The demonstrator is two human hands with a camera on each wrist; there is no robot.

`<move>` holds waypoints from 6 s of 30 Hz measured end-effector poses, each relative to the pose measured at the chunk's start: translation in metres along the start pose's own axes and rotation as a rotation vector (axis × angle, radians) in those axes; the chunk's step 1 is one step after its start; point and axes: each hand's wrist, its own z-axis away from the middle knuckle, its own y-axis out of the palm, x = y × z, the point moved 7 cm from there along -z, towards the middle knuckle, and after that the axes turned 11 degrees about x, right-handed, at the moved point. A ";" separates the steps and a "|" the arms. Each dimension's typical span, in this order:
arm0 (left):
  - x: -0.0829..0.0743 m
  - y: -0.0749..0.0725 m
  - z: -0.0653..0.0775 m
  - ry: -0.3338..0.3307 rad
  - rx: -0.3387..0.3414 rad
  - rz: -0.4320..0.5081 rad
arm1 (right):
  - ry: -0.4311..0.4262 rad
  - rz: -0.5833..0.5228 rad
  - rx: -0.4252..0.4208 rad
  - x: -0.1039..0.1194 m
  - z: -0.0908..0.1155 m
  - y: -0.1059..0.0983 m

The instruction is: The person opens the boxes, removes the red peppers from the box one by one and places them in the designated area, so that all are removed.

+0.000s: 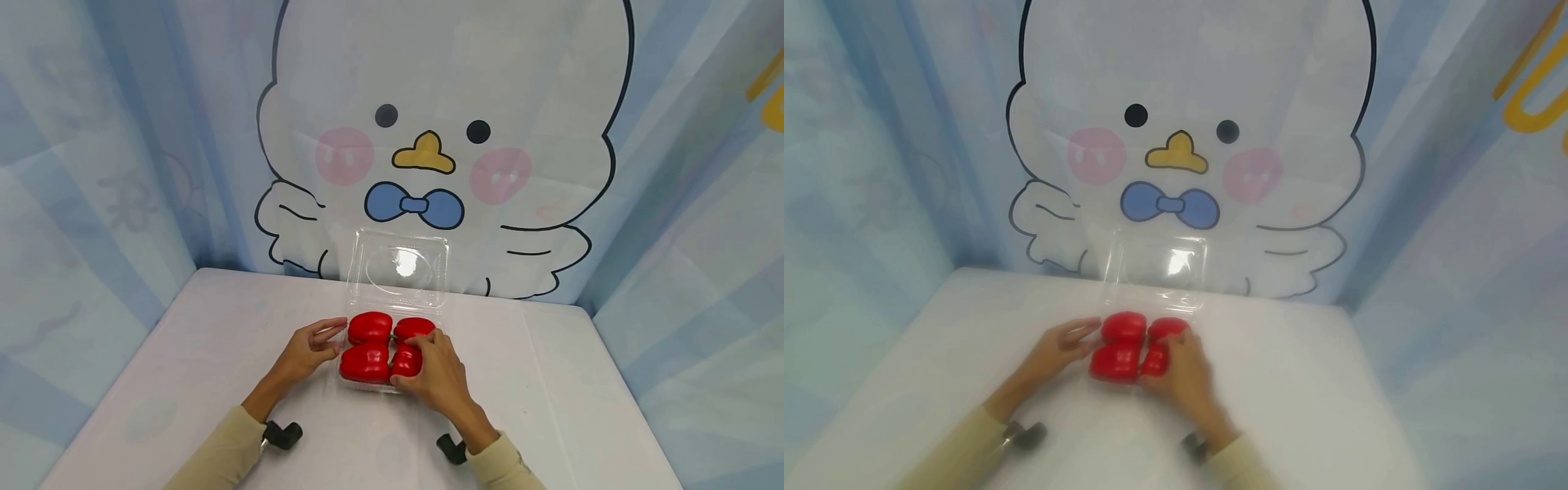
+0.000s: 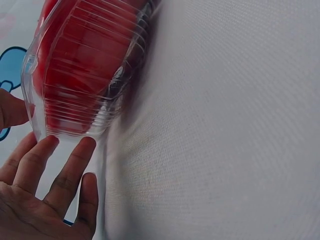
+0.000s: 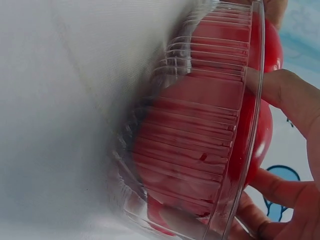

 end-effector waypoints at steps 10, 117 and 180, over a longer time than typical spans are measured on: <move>-0.002 0.001 0.001 0.007 0.004 -0.012 | 0.002 0.057 -0.041 0.005 0.002 -0.005; -0.005 0.000 0.003 0.015 0.004 -0.007 | 0.082 0.034 -0.147 -0.070 0.003 -0.106; -0.001 0.000 -0.001 -0.011 -0.016 -0.015 | 0.210 -0.131 0.022 -0.146 -0.040 -0.061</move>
